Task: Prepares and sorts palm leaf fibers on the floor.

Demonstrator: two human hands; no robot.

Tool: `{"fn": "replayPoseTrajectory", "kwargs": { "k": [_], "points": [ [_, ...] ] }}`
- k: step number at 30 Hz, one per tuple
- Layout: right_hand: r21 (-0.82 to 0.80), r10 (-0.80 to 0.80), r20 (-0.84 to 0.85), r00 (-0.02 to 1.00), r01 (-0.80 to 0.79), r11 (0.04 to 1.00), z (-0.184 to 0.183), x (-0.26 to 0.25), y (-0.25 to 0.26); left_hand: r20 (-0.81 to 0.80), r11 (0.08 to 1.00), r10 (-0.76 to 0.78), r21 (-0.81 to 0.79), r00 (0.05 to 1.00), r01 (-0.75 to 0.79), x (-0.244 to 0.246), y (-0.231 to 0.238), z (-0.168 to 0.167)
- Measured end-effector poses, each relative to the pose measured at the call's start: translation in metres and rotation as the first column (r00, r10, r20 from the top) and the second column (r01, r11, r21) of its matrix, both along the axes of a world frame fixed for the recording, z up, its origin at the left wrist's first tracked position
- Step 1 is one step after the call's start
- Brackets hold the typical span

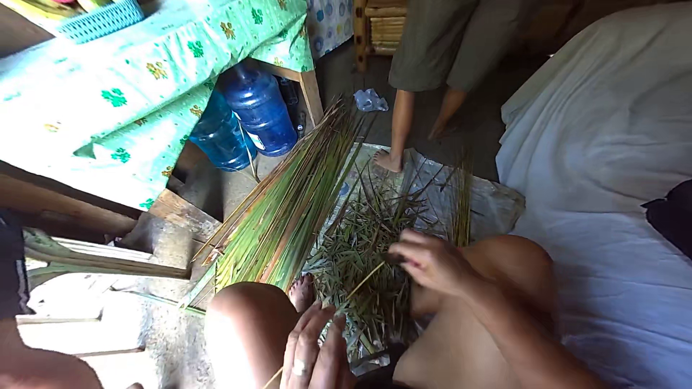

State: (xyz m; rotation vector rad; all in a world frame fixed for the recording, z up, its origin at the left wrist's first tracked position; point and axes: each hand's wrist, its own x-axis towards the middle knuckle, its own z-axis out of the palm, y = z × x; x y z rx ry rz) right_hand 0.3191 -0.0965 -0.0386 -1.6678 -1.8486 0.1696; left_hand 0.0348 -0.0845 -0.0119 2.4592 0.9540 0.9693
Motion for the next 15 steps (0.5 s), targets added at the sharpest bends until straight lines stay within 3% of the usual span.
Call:
{"fn": "replayPoseTrajectory", "kwargs": {
  "k": [4,8,12,14,15],
  "points": [
    [0.169,-0.321,0.030,0.947,0.312,0.935,0.023,0.063,-0.012,0.171,0.997,-0.067,0.047,0.983,0.059,0.003,0.012,0.003],
    [0.068,-0.620,0.033,0.784,0.618,0.784,0.029,0.117,-0.039,0.151,0.999,0.027,-0.041,0.988,-0.021,-0.017,0.045,-0.018],
    [-0.276,-0.804,0.127,0.580,0.800,0.533,-0.009,0.146,-0.072,0.079,0.981,0.192,-0.041,0.978,-0.190,-0.046,0.080,-0.036],
    [-0.582,-0.836,0.230,0.498,0.759,0.292,0.001,0.126,-0.069,0.039,0.958,0.277,-0.087,0.960,-0.273,-0.054,0.091,-0.049],
    [-0.745,-0.818,0.286,0.499,0.653,0.137,0.011,0.114,-0.064,0.016,0.942,0.316,-0.124,0.949,-0.311,-0.058,0.096,-0.059]
  ]
}}
